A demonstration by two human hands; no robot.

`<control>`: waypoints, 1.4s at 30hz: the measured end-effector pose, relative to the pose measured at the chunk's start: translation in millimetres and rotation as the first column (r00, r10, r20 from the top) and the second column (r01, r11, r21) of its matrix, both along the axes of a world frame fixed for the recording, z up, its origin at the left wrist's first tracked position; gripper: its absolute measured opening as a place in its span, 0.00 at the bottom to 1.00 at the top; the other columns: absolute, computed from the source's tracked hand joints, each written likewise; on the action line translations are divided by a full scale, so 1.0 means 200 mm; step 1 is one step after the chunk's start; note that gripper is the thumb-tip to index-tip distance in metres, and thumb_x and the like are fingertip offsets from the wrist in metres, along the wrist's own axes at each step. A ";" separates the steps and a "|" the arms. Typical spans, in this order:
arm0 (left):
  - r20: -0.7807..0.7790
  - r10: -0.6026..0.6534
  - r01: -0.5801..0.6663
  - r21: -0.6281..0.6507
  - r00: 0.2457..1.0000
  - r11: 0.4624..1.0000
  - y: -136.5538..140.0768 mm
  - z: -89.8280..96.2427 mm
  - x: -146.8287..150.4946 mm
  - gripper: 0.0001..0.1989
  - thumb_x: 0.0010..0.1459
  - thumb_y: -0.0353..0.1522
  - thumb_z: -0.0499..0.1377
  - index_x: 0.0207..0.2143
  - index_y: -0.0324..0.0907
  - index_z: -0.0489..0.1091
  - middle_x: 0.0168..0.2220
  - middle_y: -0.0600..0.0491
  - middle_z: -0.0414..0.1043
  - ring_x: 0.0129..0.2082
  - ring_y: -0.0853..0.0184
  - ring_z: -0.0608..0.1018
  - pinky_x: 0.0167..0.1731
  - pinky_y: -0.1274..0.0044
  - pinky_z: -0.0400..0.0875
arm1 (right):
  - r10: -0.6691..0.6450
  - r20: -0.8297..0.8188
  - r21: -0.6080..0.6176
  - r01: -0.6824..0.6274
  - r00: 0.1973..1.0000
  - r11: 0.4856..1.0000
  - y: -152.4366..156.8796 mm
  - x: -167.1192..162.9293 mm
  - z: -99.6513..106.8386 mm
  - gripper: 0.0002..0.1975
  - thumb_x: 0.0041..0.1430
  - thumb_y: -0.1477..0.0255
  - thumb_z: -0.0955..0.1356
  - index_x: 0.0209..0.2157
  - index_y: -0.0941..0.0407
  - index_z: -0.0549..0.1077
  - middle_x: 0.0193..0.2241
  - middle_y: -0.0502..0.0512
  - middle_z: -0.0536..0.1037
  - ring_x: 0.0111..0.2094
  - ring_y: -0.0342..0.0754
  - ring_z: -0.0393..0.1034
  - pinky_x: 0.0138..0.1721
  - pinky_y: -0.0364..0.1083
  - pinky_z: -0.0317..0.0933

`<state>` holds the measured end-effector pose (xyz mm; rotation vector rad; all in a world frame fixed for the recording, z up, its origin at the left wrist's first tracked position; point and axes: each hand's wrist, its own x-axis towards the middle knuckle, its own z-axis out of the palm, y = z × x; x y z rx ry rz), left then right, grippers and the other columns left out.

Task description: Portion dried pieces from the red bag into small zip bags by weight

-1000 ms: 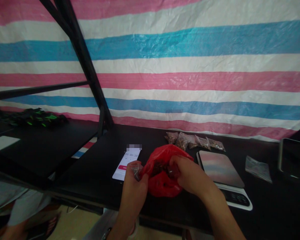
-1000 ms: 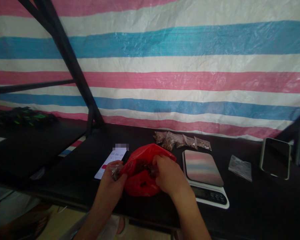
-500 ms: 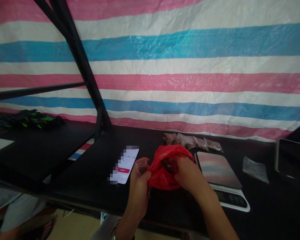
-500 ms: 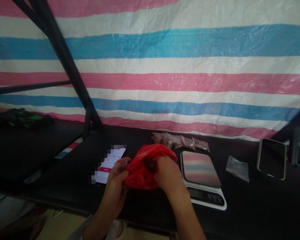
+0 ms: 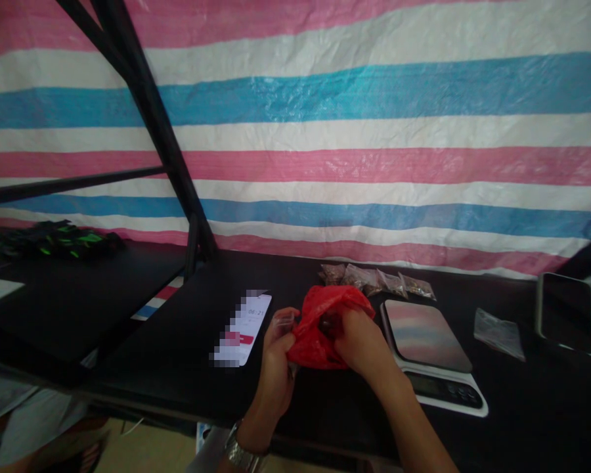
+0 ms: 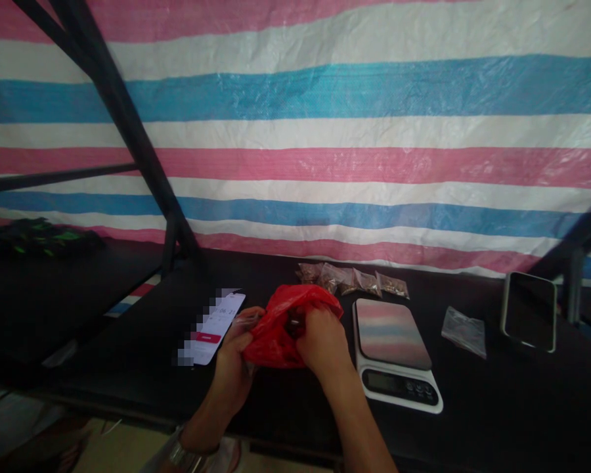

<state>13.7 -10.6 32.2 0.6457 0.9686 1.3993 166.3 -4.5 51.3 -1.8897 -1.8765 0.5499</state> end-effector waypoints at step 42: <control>-0.600 -0.090 0.374 0.368 0.795 0.851 -0.09 -0.13 -0.19 0.23 0.71 0.36 0.58 0.66 0.47 0.64 0.62 0.43 0.69 0.65 0.54 0.70 0.67 0.60 0.61 | 0.476 -0.077 0.277 -0.440 0.876 0.854 -0.15 -0.16 0.21 0.31 0.61 0.91 0.62 0.55 0.49 0.81 0.56 0.56 0.75 0.57 0.51 0.73 0.62 0.52 0.66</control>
